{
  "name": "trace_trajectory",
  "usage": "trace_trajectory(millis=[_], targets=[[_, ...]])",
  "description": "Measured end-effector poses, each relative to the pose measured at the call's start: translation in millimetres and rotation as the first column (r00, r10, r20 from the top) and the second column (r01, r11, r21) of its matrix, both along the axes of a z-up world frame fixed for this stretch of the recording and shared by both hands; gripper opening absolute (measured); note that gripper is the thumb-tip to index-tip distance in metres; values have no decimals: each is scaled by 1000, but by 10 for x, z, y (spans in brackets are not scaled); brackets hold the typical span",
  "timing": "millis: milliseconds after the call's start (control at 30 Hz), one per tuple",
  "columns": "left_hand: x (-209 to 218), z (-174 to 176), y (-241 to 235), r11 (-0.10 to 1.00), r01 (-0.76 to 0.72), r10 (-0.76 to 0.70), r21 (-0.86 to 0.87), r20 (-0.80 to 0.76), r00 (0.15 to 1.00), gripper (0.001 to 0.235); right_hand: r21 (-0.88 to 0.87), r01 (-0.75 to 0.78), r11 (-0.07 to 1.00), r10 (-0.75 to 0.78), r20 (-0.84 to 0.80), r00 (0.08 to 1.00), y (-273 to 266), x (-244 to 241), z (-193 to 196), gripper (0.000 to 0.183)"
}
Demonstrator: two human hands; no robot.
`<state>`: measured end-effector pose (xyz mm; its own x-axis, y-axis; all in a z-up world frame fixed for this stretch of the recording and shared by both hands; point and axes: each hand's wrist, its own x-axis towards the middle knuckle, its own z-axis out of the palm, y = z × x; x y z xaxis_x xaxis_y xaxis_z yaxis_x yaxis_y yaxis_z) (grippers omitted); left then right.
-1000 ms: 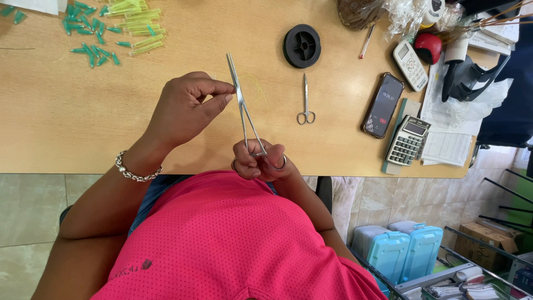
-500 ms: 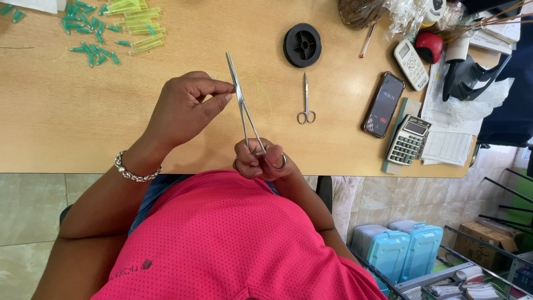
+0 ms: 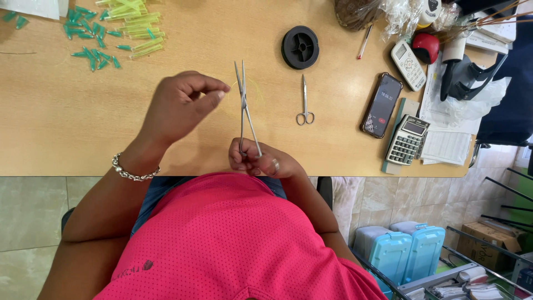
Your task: The person sits at a wooden table and uses a pair of hemostats to cut a piece of fishing line. They then thread the line through a small plastic tube and tie a knot. The person repeats this process, handling a spool of line and additional plastic tubes.
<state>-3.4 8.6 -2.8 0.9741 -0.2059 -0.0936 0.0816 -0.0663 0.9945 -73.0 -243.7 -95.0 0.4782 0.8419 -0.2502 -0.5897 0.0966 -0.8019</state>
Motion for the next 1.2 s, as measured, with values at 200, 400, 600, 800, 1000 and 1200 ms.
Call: trace_trajectory(millis=[200, 400, 600, 800, 1000, 1200], targets=[[161, 43, 223, 974, -191, 178, -122, -114, 978, 14, -868, 204, 453, 591, 463, 661, 53, 106, 729, 42], [108, 114, 222, 945, -287, 258, -158, -183, 949, 13, -860, 429, 277, 748, 473, 465, 3, 78, 755, 61], [21, 61, 165, 970, -211, 188, -119, -180, 965, 15, -839, 481, 254, 750, 485, 450, 35, 93, 968, 43], [-100, 21, 61, 990, -86, 71, -107, -134, 988, 15, -67, 732, 677, 275, 947, -167, 206, 380, 1190, 13], [-226, 82, -2, 995, -59, 44, -76, -178, 983, 12, 87, 645, 760, 13, 989, -149, 429, 886, 1057, 6], [-351, -163, -25, 1000, -15, 17, 12, -199, 980, 11, 100, 583, 806, -61, 994, -87, 356, 856, 730, 7]])
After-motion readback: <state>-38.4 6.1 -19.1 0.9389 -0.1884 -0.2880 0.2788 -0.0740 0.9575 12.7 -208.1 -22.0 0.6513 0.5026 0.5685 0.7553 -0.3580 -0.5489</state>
